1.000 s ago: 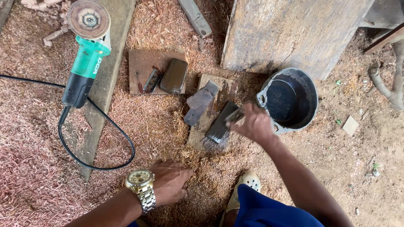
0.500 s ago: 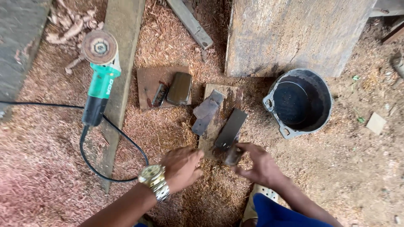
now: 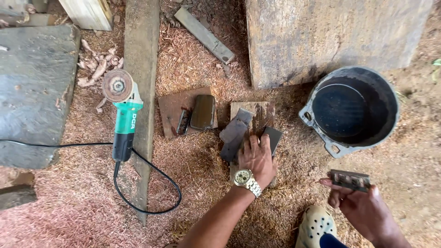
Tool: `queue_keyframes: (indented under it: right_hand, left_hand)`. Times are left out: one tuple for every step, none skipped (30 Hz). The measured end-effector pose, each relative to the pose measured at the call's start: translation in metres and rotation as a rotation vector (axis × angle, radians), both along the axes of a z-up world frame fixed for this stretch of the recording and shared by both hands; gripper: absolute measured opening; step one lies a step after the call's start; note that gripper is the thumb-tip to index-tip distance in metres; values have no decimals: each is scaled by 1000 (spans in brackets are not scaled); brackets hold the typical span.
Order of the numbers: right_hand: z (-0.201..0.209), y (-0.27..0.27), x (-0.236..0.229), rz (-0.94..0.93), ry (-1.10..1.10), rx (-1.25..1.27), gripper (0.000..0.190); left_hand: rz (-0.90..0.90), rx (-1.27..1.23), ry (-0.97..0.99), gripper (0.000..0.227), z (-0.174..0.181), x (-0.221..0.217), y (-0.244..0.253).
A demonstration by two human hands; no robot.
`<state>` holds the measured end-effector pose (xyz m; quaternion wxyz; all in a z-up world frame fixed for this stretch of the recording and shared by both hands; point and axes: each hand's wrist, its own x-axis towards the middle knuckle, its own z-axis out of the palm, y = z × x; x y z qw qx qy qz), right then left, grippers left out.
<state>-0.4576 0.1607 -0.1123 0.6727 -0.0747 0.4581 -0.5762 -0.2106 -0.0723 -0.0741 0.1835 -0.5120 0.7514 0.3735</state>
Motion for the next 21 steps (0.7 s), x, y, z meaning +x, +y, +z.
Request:
queue_keyframes:
  right_hand:
    - [3, -9, 3, 7, -13, -1, 105]
    - [7, -17, 6, -4, 6, -9, 103]
    - [12, -25, 9, -20, 28, -16, 102]
    - [8, -25, 9, -18, 17, -15, 102]
    - [3, -25, 8, -6, -28, -47, 103]
    - [-2, -25, 7, 6, -72, -79, 104]
    - [5, -30, 9, -3, -78, -77, 104]
    - [12, -34, 11, -8, -80, -66, 103]
    - [18, -42, 12, -6, -83, -58, 103]
    - [20, -41, 9, -7, -89, -59, 103]
    - [22, -43, 5, -21, -86, -73, 102]
    - [24, -44, 2, -34, -84, -88, 101]
    - [21, -45, -10, -34, -87, -91, 101]
    - [18, -47, -21, -28, -72, -156, 100]
    - [16, -47, -33, -24, -55, -218, 99]
    - [13, -50, -51, -25, -56, -218, 99]
    - [11, -52, -69, -30, -7, -284, 89]
    - [8, -54, -87, -34, 41, -351, 80]
    - [23, -65, -90, -50, 57, -340, 80]
    - [37, -76, -92, -86, 202, -318, 76]
    - [52, -88, -98, -117, 354, -292, 74]
  left_hand:
    - [7, -1, -13, 95, -9, -1, 2]
    - [76, -36, 18, 96, -17, -2, 5]
    - [140, -69, 52, 97, -25, -4, 7]
    - [142, -70, 41, 97, -21, -2, 5]
    - [133, -72, 52, 96, -18, -2, 3]
    - [124, -75, 62, 96, -14, -3, 0]
    - [116, -73, 57, 96, -11, -5, -6]
    - [108, -96, 34, 91, -8, -7, -13]
    - [108, -123, 11, 86, -5, -9, -21]
    - [106, -124, 5, 86, -17, -10, -24]
    - [95, -242, 35, 89, -28, -10, -29]
    - [81, -359, 66, 91, -40, -9, -33]
    - [80, -362, 63, 91, -39, -8, -39]
    - [100, -456, 114, 86, -38, -7, -45]
    - [120, -547, 166, 83, -38, -7, -49]
    - [118, -547, 165, 83, -43, 5, -60]
    - [214, -668, 197, 70, -48, 16, -71]
    - [312, -786, 229, 57, -54, 27, -81]
    - [300, -771, 247, 57, -57, 44, -94]
    - [385, -764, 69, 62, -61, 61, -107]
    - [470, -752, -104, 68, -68, 75, -119]
